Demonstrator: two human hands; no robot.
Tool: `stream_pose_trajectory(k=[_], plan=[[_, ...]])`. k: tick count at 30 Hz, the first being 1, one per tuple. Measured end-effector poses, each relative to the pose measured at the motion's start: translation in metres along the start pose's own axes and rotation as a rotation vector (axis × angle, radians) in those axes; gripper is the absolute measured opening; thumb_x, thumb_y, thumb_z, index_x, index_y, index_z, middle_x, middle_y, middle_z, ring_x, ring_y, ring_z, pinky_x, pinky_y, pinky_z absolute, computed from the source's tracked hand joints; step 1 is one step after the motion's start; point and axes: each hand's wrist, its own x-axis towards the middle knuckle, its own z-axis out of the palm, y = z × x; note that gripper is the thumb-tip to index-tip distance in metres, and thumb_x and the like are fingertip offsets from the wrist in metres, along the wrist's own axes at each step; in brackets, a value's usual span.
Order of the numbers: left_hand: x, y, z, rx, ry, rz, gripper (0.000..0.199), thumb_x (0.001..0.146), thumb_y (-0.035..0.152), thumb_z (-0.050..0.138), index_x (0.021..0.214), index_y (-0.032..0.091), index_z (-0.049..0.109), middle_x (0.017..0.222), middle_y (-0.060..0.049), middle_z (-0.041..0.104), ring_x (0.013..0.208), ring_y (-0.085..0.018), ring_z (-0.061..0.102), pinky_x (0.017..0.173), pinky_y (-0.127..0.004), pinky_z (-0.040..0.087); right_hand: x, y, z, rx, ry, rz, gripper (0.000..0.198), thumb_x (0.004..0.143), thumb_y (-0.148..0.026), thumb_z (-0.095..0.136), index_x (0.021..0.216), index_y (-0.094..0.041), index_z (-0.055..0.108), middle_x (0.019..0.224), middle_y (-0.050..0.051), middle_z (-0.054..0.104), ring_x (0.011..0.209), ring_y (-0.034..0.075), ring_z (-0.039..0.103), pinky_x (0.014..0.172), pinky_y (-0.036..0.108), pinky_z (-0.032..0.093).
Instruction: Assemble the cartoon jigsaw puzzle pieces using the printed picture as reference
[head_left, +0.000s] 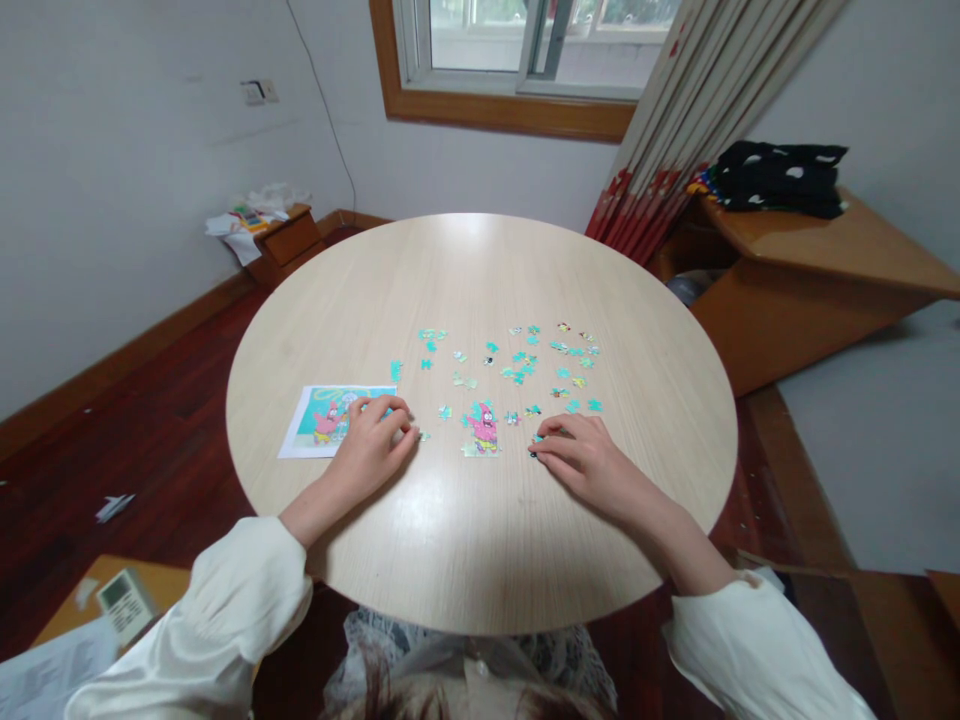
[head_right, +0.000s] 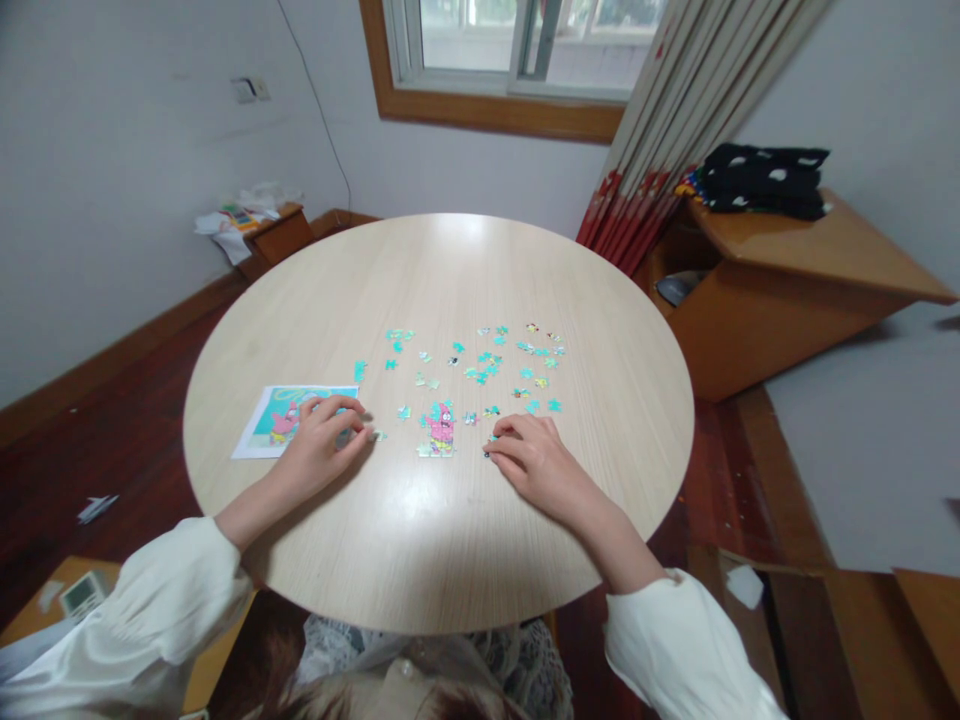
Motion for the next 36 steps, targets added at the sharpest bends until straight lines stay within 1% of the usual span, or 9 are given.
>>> stream_pose_trajectory(k=[5,10,16,25,30,36], plan=[[0.005,0.006,0.001,-0.008,-0.004,-0.017,0.013,0.090,0.023,0.049,0.078,0.019,0.054,0.098,-0.006,0.062,0.095,-0.021,0.056,0.089,-0.040,0.033,-0.001,0.002,-0.002,-0.006,0.033,0.042,0.023,0.093,-0.022,0.047,0.090,-0.024,0.070,0.102,0.009,0.063,0.099,0.024,0.058,0.088,0.045,0.041],[0.004,0.005,0.000,-0.002,-0.021,-0.023,0.012,0.091,0.021,0.045,0.084,0.020,0.055,0.099,-0.006,0.062,0.096,-0.021,0.056,0.088,-0.040,0.032,-0.002,0.007,-0.004,-0.031,0.049,0.057,0.022,0.093,-0.022,0.047,0.088,-0.023,0.069,0.103,0.009,0.062,0.101,0.024,0.058,0.088,0.045,0.040],[0.002,0.003,0.000,-0.001,0.001,0.031,0.011,0.087,0.014,0.045,0.083,0.019,0.053,0.097,-0.006,0.062,0.094,-0.021,0.056,0.084,-0.039,0.032,-0.002,0.012,-0.005,-0.062,0.071,0.067,0.022,0.093,-0.023,0.048,0.089,-0.023,0.070,0.103,0.009,0.063,0.101,0.024,0.059,0.087,0.044,0.041],[0.005,0.009,0.001,-0.016,0.016,0.078,0.010,0.085,0.012,0.045,0.081,0.020,0.048,0.094,-0.005,0.061,0.090,-0.020,0.055,0.082,-0.037,0.032,-0.001,0.016,-0.010,-0.080,0.108,0.104,0.022,0.093,-0.028,0.048,0.088,-0.024,0.069,0.104,0.009,0.063,0.104,0.025,0.059,0.087,0.045,0.043],[0.003,0.011,0.007,-0.011,0.068,0.096,0.010,0.084,0.011,0.045,0.080,0.020,0.047,0.088,-0.004,0.061,0.085,-0.019,0.055,0.081,-0.036,0.032,-0.001,0.017,-0.009,-0.088,0.104,0.113,0.020,0.091,-0.028,0.050,0.087,-0.023,0.069,0.104,0.009,0.064,0.103,0.026,0.059,0.087,0.045,0.043],[0.000,0.010,0.015,0.010,0.183,0.181,0.011,0.084,0.011,0.045,0.077,0.020,0.045,0.081,-0.003,0.058,0.081,-0.018,0.056,0.079,-0.036,0.033,-0.001,0.019,-0.010,-0.085,0.109,0.122,0.020,0.091,-0.027,0.050,0.086,-0.023,0.069,0.104,0.009,0.063,0.103,0.026,0.059,0.087,0.045,0.043]])
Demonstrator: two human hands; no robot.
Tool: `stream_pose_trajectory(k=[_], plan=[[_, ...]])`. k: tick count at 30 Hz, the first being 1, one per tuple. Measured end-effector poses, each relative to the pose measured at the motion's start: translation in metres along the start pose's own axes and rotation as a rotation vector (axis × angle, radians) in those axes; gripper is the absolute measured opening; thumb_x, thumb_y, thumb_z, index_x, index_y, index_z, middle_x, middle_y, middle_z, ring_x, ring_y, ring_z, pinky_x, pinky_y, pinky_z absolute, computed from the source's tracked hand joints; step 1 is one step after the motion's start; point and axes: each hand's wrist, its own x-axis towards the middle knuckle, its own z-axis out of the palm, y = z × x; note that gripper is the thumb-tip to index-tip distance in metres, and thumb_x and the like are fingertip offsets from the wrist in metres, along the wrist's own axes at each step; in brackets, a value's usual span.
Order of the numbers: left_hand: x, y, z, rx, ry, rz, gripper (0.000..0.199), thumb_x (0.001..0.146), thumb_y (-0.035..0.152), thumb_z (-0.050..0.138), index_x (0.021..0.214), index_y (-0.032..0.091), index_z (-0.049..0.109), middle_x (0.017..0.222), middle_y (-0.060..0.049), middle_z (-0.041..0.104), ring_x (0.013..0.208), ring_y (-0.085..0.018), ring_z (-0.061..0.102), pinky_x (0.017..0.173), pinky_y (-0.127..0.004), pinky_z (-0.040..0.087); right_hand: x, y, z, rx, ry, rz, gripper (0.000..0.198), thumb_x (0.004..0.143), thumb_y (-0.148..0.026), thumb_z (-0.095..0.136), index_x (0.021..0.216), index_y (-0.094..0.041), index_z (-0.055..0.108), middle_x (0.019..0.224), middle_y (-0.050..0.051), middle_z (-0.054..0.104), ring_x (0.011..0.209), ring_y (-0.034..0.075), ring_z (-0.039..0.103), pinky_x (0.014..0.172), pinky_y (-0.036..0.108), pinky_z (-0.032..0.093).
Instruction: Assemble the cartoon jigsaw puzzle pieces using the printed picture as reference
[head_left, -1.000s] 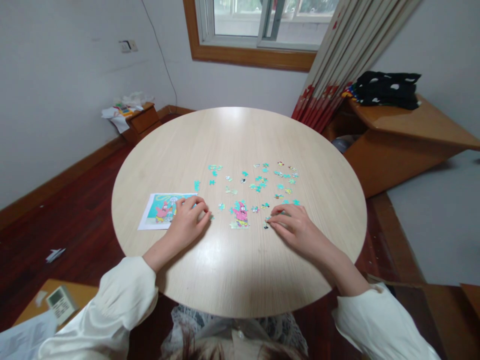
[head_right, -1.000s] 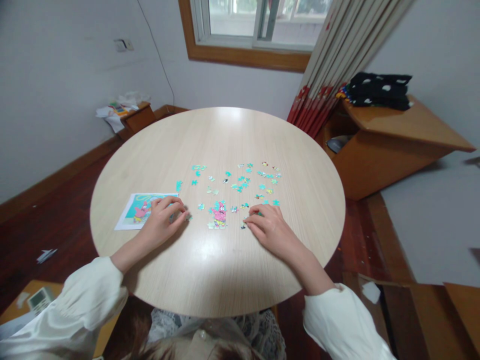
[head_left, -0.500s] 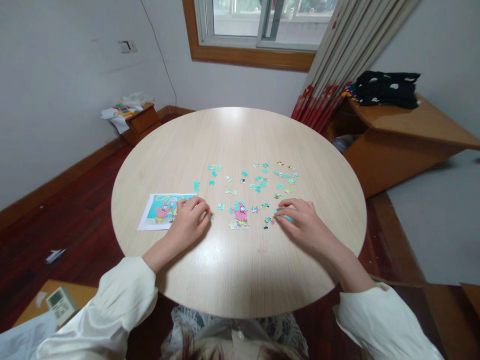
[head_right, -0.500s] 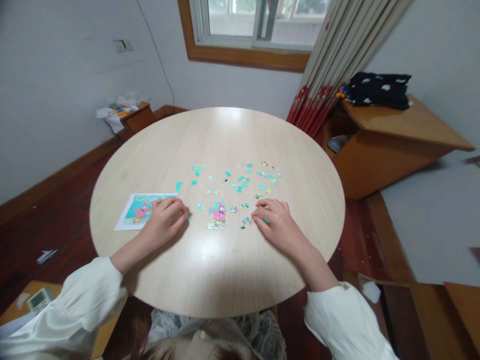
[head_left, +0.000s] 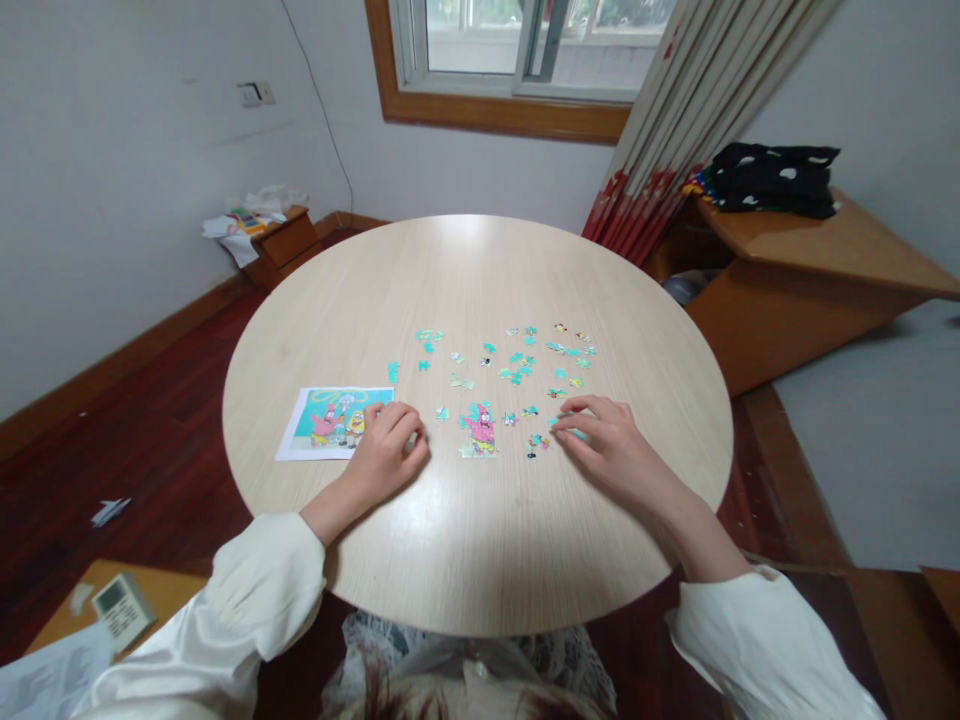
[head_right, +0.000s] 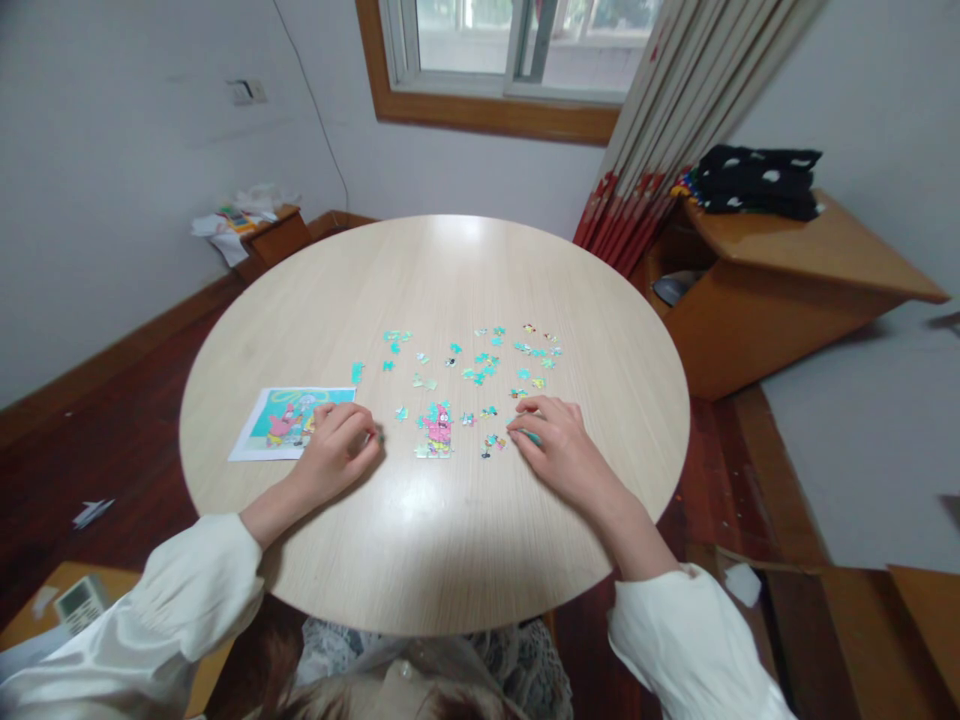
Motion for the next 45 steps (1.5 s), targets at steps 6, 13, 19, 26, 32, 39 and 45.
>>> stream_pose_trajectory(k=[6,13,19,26,32,39,45], plan=[[-0.001,0.000,0.003,-0.006,0.046,0.019,0.013,0.083,0.010,0.046,0.074,0.020,0.044,0.077,-0.001,0.056,0.076,-0.017,0.055,0.078,-0.035,0.033,0.001,0.007,0.001,0.007,0.022,0.023,0.022,0.091,-0.027,0.048,0.085,-0.022,0.069,0.103,0.010,0.063,0.103,0.026,0.059,0.086,0.045,0.042],[-0.001,0.000,0.003,-0.009,0.081,0.003,0.014,0.081,0.010,0.046,0.072,0.020,0.044,0.076,-0.001,0.057,0.076,-0.017,0.055,0.077,-0.035,0.034,0.010,0.018,0.000,0.012,0.020,0.132,0.021,0.088,-0.025,0.050,0.082,-0.021,0.069,0.097,0.009,0.065,0.092,0.024,0.061,0.082,0.043,0.044],[-0.001,-0.001,0.002,-0.005,0.071,-0.022,0.013,0.082,0.011,0.045,0.072,0.020,0.045,0.075,-0.001,0.059,0.075,-0.017,0.056,0.076,-0.035,0.035,0.023,0.041,-0.002,0.023,-0.027,0.185,0.022,0.086,-0.022,0.050,0.091,-0.020,0.071,0.096,0.010,0.065,0.089,0.024,0.062,0.083,0.042,0.046],[-0.001,-0.004,0.004,-0.073,0.056,-0.022,0.013,0.083,0.011,0.045,0.074,0.020,0.047,0.072,0.000,0.060,0.069,-0.016,0.057,0.077,-0.036,0.039,0.048,0.067,0.006,-0.033,-0.078,0.157,0.028,0.087,-0.020,0.049,0.104,-0.019,0.071,0.104,0.013,0.065,0.096,0.026,0.060,0.086,0.041,0.045],[-0.001,-0.004,0.004,-0.119,0.050,-0.049,0.012,0.082,0.011,0.046,0.075,0.021,0.050,0.073,-0.001,0.063,0.070,-0.018,0.057,0.074,-0.036,0.044,0.054,0.066,0.013,-0.076,-0.121,0.145,0.026,0.088,-0.022,0.050,0.104,-0.020,0.071,0.107,0.012,0.066,0.100,0.026,0.059,0.085,0.043,0.041],[0.000,-0.004,0.002,-0.118,0.060,-0.043,0.012,0.083,0.011,0.048,0.078,0.021,0.050,0.073,-0.001,0.064,0.071,-0.019,0.058,0.071,-0.035,0.046,0.053,0.067,0.013,-0.066,-0.111,0.134,0.024,0.088,-0.020,0.050,0.100,-0.019,0.070,0.104,0.011,0.068,0.100,0.024,0.060,0.083,0.040,0.039],[-0.001,-0.004,0.003,-0.107,0.075,-0.025,0.013,0.083,0.009,0.047,0.078,0.021,0.048,0.075,-0.002,0.062,0.073,-0.018,0.058,0.073,-0.035,0.046,0.059,0.063,0.005,-0.112,-0.174,0.120,0.023,0.088,-0.018,0.049,0.095,-0.019,0.071,0.104,0.010,0.070,0.101,0.025,0.061,0.085,0.041,0.037]])
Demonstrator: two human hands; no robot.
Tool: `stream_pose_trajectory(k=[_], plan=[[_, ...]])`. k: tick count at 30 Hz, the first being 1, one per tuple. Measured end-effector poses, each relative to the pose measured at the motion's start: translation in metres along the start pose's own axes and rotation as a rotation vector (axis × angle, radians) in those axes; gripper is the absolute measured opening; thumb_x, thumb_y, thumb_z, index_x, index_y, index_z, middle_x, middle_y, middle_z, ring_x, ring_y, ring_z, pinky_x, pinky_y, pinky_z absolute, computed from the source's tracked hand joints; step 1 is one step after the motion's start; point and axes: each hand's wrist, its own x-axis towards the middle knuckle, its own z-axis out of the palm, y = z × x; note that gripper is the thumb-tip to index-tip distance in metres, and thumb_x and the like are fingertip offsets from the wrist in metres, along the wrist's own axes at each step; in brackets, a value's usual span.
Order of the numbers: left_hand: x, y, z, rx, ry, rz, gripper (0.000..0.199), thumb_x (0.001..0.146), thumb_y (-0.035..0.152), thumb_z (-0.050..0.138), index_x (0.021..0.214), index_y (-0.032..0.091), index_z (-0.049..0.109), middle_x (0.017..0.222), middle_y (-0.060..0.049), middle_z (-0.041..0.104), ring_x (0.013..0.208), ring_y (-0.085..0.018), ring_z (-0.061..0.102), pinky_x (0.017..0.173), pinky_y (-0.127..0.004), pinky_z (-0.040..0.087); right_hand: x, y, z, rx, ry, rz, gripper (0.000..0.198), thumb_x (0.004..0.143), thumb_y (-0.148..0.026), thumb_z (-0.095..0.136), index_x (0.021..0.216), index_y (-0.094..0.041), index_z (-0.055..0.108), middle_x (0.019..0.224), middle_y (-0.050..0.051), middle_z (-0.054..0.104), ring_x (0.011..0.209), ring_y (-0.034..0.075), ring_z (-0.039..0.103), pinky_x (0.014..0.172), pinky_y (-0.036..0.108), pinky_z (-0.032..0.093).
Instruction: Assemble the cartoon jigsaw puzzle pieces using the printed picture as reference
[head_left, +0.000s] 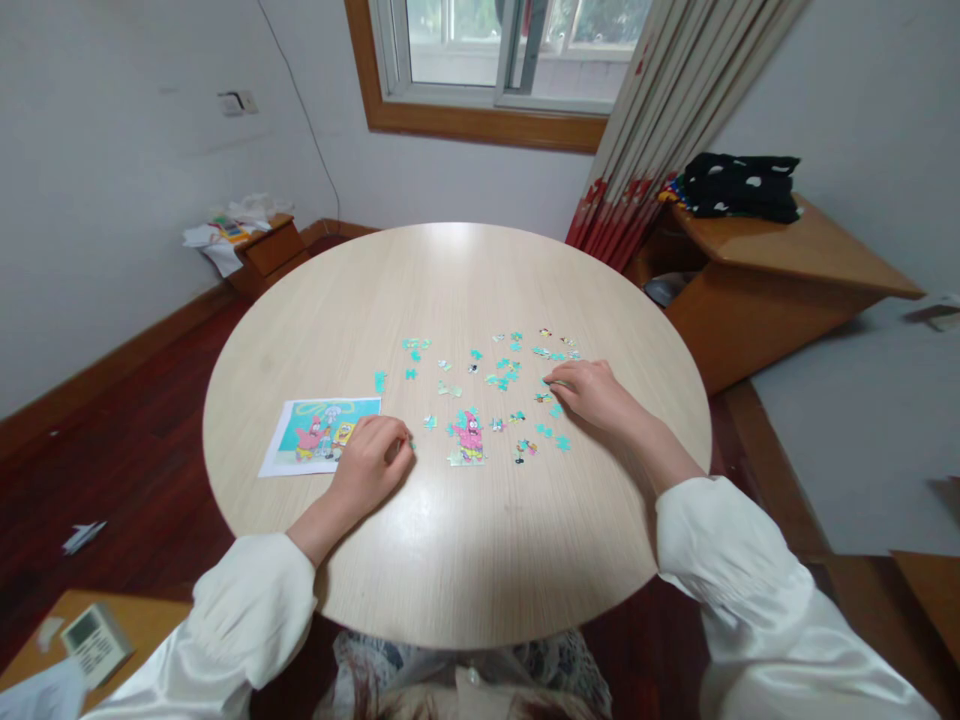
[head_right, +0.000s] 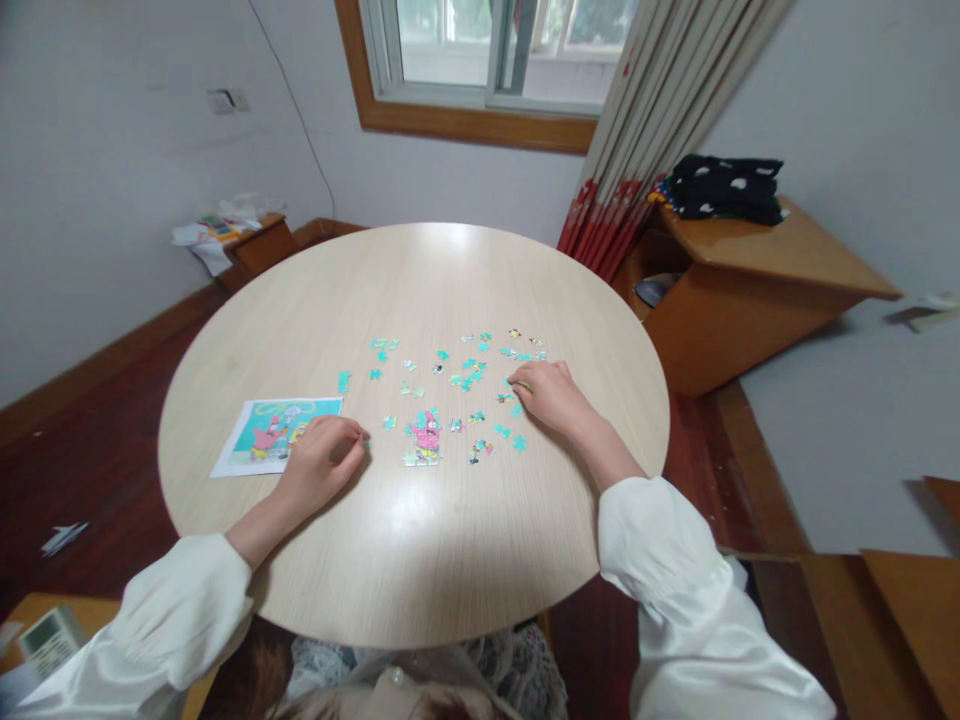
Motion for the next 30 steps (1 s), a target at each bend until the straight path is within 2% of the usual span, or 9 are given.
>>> stream_pose_trajectory(k=[6,12,16,21,26,30], plan=[[0.000,0.001,0.000,0.003,0.007,-0.027,0.013,0.084,0.012,0.046,0.075,0.021,0.047,0.076,-0.003,0.061,0.074,-0.019,0.056,0.071,-0.034,0.045,0.030,-0.017,-0.007,-0.033,0.012,-0.054,0.025,0.089,-0.022,0.048,0.093,-0.018,0.072,0.099,0.012,0.070,0.094,0.025,0.062,0.083,0.040,0.040],[0.000,0.001,-0.001,0.008,0.022,-0.063,0.014,0.084,0.013,0.047,0.073,0.021,0.048,0.076,-0.003,0.061,0.075,-0.019,0.056,0.071,-0.034,0.044,0.066,-0.043,0.005,-0.098,0.030,0.082,0.023,0.087,-0.030,0.057,0.085,-0.014,0.074,0.093,0.015,0.070,0.089,0.027,0.061,0.078,0.039,0.039],[0.001,0.001,-0.002,-0.005,0.024,-0.083,0.014,0.084,0.014,0.047,0.072,0.021,0.049,0.076,-0.003,0.061,0.075,-0.019,0.057,0.072,-0.034,0.044,0.071,-0.048,0.013,-0.130,-0.006,0.089,0.023,0.086,-0.031,0.061,0.075,-0.016,0.073,0.084,0.012,0.069,0.082,0.025,0.059,0.076,0.037,0.035],[0.001,0.001,-0.002,-0.001,0.036,-0.056,0.014,0.085,0.013,0.046,0.073,0.021,0.048,0.076,-0.003,0.060,0.075,-0.019,0.056,0.071,-0.034,0.044,0.070,-0.047,0.015,-0.083,-0.031,0.076,0.018,0.086,-0.025,0.060,0.078,-0.017,0.073,0.087,0.010,0.070,0.087,0.024,0.059,0.079,0.038,0.033],[0.001,0.001,-0.002,-0.011,0.012,-0.090,0.015,0.084,0.014,0.047,0.071,0.021,0.048,0.076,-0.003,0.061,0.075,-0.019,0.056,0.071,-0.034,0.044,0.074,-0.044,0.016,0.004,-0.060,-0.001,0.010,0.084,-0.021,0.062,0.085,-0.017,0.072,0.097,0.010,0.069,0.096,0.025,0.059,0.083,0.040,0.035],[0.001,0.000,-0.002,-0.010,0.004,-0.102,0.015,0.084,0.014,0.047,0.071,0.021,0.048,0.075,-0.003,0.060,0.074,-0.018,0.055,0.071,-0.034,0.044,0.075,-0.043,0.013,0.103,-0.089,-0.025,0.008,0.079,-0.019,0.066,0.087,-0.017,0.069,0.093,0.009,0.069,0.089,0.023,0.060,0.082,0.039,0.039]])
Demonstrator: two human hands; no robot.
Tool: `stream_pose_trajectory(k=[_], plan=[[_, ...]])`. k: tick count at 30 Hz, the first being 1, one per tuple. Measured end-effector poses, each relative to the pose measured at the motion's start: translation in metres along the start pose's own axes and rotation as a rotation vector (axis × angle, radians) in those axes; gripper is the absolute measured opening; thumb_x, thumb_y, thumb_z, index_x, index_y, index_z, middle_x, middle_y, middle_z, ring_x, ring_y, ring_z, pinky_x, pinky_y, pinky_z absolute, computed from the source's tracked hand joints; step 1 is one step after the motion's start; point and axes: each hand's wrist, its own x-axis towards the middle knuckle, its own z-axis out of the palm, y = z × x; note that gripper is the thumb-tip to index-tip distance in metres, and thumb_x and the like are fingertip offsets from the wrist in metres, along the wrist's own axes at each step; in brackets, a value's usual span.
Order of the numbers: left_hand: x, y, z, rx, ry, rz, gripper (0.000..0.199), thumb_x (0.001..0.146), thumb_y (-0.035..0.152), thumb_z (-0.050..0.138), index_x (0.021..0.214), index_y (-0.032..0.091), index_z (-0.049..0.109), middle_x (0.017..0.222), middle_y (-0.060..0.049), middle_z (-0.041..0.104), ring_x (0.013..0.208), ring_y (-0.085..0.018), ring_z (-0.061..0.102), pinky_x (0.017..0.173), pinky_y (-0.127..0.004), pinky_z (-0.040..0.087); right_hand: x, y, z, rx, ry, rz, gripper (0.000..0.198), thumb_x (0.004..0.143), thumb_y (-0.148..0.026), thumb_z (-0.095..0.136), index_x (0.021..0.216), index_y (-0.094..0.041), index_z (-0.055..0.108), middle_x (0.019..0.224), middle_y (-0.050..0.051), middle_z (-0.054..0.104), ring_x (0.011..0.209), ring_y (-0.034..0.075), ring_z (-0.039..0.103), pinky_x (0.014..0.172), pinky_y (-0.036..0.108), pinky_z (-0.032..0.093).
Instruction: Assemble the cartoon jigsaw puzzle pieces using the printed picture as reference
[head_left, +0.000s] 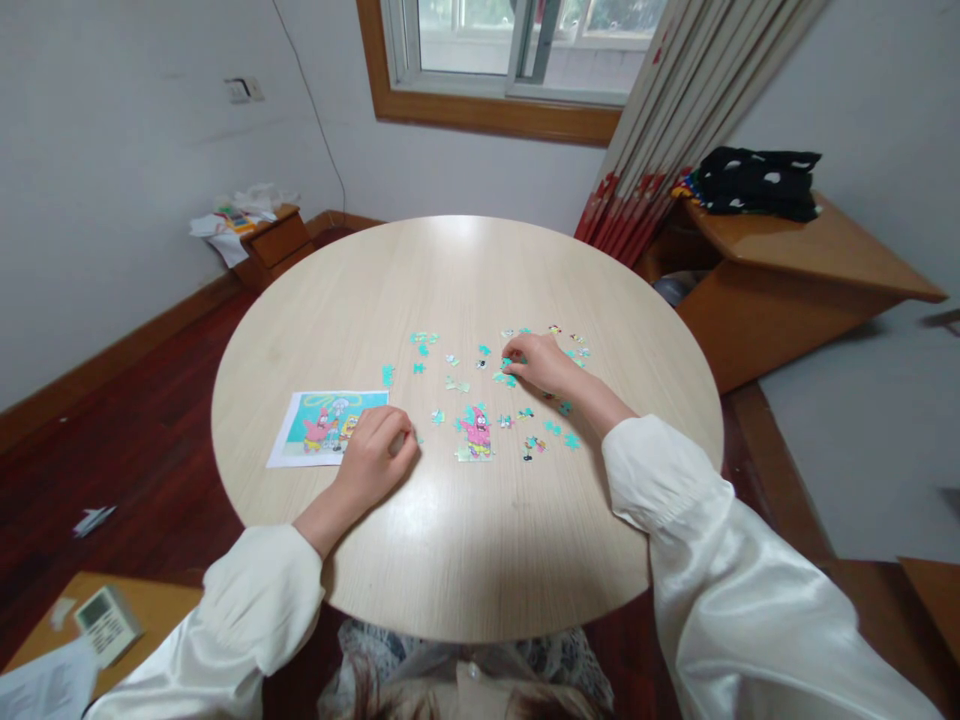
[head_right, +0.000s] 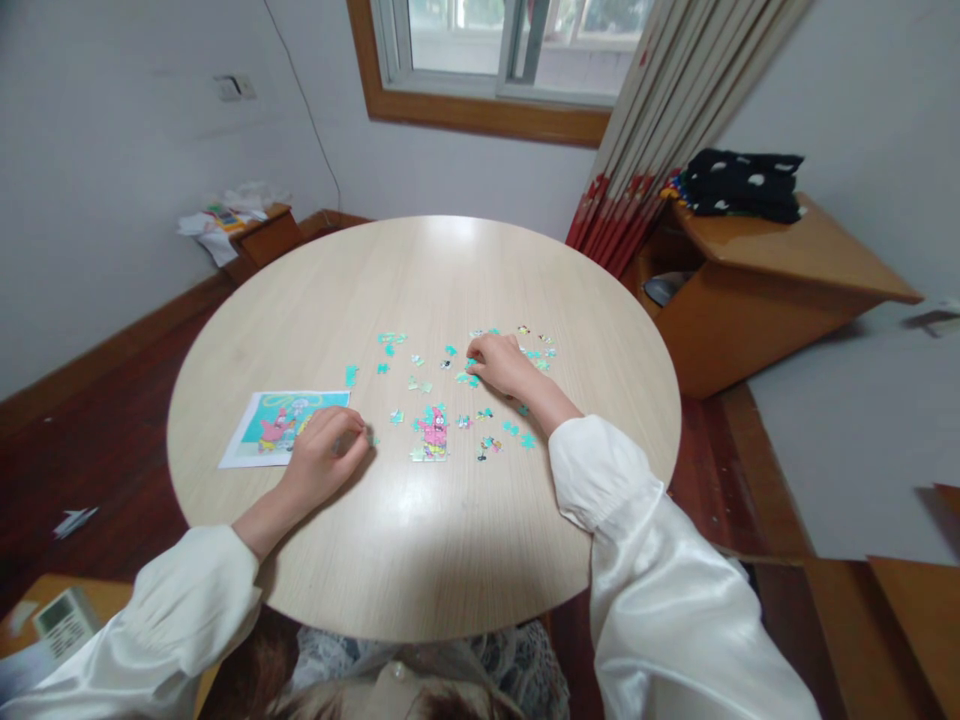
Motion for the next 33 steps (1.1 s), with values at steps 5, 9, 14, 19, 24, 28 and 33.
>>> stream_pose_trajectory(k=[5,9,14,19,24,28,33], plan=[[0.000,0.000,0.001,0.001,0.013,0.014,0.015,0.084,0.014,0.047,0.071,0.021,0.047,0.076,-0.003,0.060,0.074,-0.018,0.055,0.070,-0.034,0.044,-0.010,-0.024,-0.003,0.327,-0.027,0.002,0.010,0.080,-0.012,0.058,0.081,-0.017,0.066,0.081,0.005,0.069,0.077,0.017,0.061,0.074,0.031,0.045],[-0.001,0.000,0.001,-0.002,-0.005,0.029,0.015,0.084,0.013,0.047,0.072,0.021,0.046,0.077,-0.003,0.060,0.075,-0.018,0.055,0.071,-0.033,0.044,-0.021,-0.059,-0.002,0.633,-0.231,-0.031,0.007,0.079,-0.014,0.058,0.076,-0.016,0.065,0.075,0.004,0.067,0.069,0.014,0.059,0.067,0.027,0.045],[-0.001,0.000,0.001,-0.010,-0.006,0.047,0.013,0.083,0.011,0.047,0.073,0.021,0.047,0.077,-0.004,0.059,0.075,-0.018,0.055,0.071,-0.033,0.044,-0.028,-0.084,0.003,0.691,-0.464,-0.048,0.007,0.075,-0.013,0.061,0.071,-0.014,0.066,0.064,0.000,0.063,0.060,0.010,0.054,0.059,0.024,0.041],[-0.001,0.001,0.000,0.007,-0.018,0.046,0.014,0.083,0.011,0.047,0.073,0.021,0.046,0.076,-0.003,0.058,0.074,-0.018,0.055,0.070,-0.033,0.045,-0.027,-0.084,0.006,0.660,-0.462,0.005,0.010,0.072,-0.010,0.061,0.067,-0.014,0.067,0.062,0.000,0.063,0.058,0.010,0.053,0.059,0.024,0.040],[0.000,0.001,0.000,-0.004,0.016,0.085,0.014,0.083,0.010,0.048,0.074,0.020,0.047,0.076,-0.003,0.058,0.074,-0.017,0.054,0.069,-0.032,0.044,-0.027,-0.083,0.007,0.635,-0.470,0.019,0.010,0.071,-0.010,0.061,0.068,-0.014,0.069,0.062,0.000,0.064,0.058,0.010,0.053,0.059,0.023,0.040],[0.000,0.001,0.000,0.011,0.008,0.073,0.013,0.083,0.010,0.047,0.074,0.020,0.047,0.075,-0.003,0.058,0.073,-0.017,0.053,0.069,-0.031,0.043,-0.026,-0.085,0.006,0.592,-0.478,0.017,0.010,0.071,-0.010,0.061,0.070,-0.012,0.071,0.065,0.001,0.065,0.060,0.010,0.053,0.060,0.023,0.040],[0.000,0.002,0.000,0.005,0.018,0.087,0.014,0.083,0.010,0.047,0.074,0.020,0.047,0.075,-0.003,0.058,0.073,-0.017,0.053,0.068,-0.031,0.043,-0.026,-0.087,0.005,0.552,-0.496,0.008,0.011,0.072,-0.009,0.060,0.070,-0.012,0.071,0.063,0.002,0.064,0.060,0.010,0.052,0.058,0.022,0.039]])
